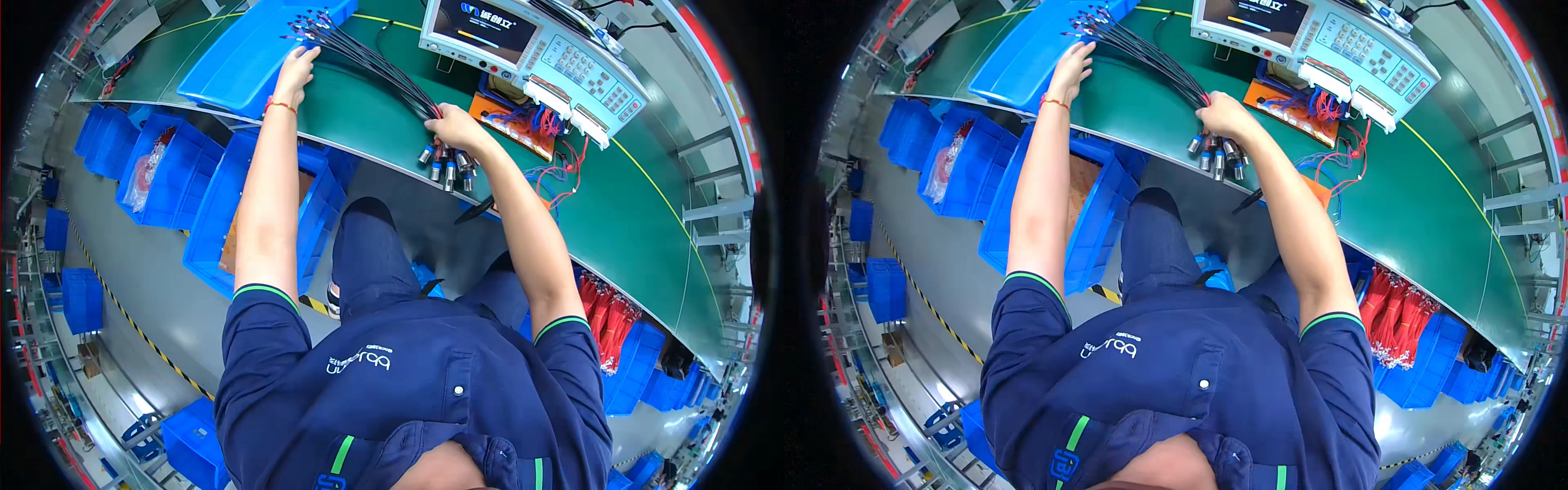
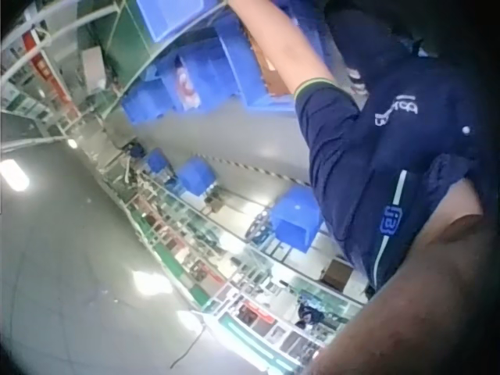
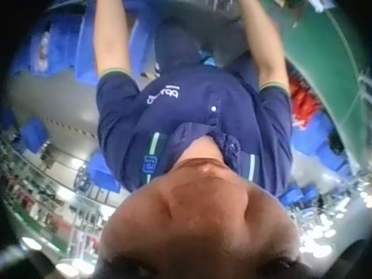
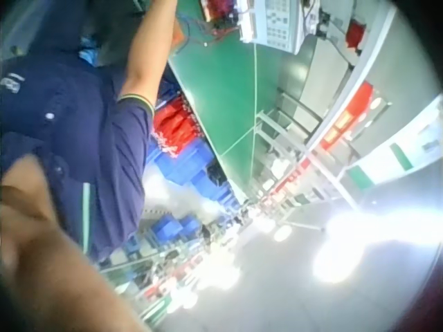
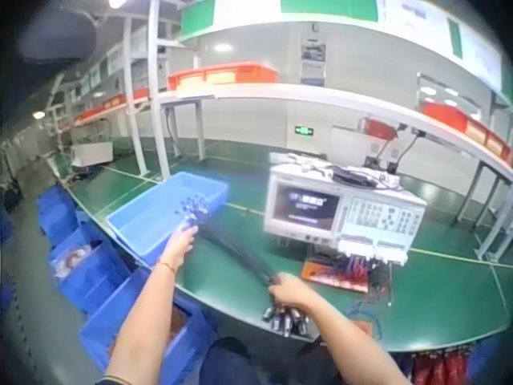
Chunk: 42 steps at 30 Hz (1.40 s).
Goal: Test electrical cables using a diagnostic machine at a testing station.
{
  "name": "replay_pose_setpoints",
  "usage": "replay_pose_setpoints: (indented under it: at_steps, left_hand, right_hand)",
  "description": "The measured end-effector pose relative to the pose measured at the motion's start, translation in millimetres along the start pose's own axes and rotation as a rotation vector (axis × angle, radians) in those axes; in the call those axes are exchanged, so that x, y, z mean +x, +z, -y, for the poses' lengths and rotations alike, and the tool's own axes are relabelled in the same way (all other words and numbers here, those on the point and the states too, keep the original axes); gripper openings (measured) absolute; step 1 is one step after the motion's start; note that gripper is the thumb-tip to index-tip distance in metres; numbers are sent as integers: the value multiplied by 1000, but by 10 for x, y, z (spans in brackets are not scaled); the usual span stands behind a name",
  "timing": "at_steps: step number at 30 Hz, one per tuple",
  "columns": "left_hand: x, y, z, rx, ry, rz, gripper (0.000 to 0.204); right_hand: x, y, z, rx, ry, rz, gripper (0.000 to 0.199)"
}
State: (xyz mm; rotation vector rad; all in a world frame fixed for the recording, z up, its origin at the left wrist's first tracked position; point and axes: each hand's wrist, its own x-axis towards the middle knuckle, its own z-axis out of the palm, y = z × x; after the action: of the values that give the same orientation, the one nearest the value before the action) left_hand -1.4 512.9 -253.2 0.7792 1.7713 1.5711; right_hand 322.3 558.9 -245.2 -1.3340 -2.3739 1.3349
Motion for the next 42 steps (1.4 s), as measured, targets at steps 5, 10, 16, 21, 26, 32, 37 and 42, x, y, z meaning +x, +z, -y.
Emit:
replay_pose_setpoints:
  at_steps: [5, 10, 16, 21, 26, 32, 37, 42]
  left_hand:
    - [56, -195, 62, -27, -23, -36, 86]
    - [134, -151, 20, -56, -29, -63, 90]
    - [-242, 472, 253, 627, 408, -145, 63]
    - [-1277, 1207, 461, 809, 771, 18, 53]
    - [-1898, 1412, 449, 968, 669, 86, 49]
    - [-1967, 1332, 412, 761, 679, 42, 36]
    - [-2278, 1397, 318, 578, 593, -23, 28]
    - [-2554, 1639, 346, 730, 743, 99, 40]
  right_hand:
    - [62, -120, -286, 150, 86, 18, 22]
    - [-9, -210, -325, 16, 51, -10, 24]
    - [-18, 1, -246, -419, -214, -399, 38]
    - [-37, -30, -268, -568, -301, -516, 33]
    - [-259, -70, -324, -622, -460, -537, 34]
    - [-300, -13, -400, -580, -498, -556, 23]
    - [-254, -77, -412, -346, -580, -708, 10]
    - [-338, -127, -211, 202, -562, -649, 14]
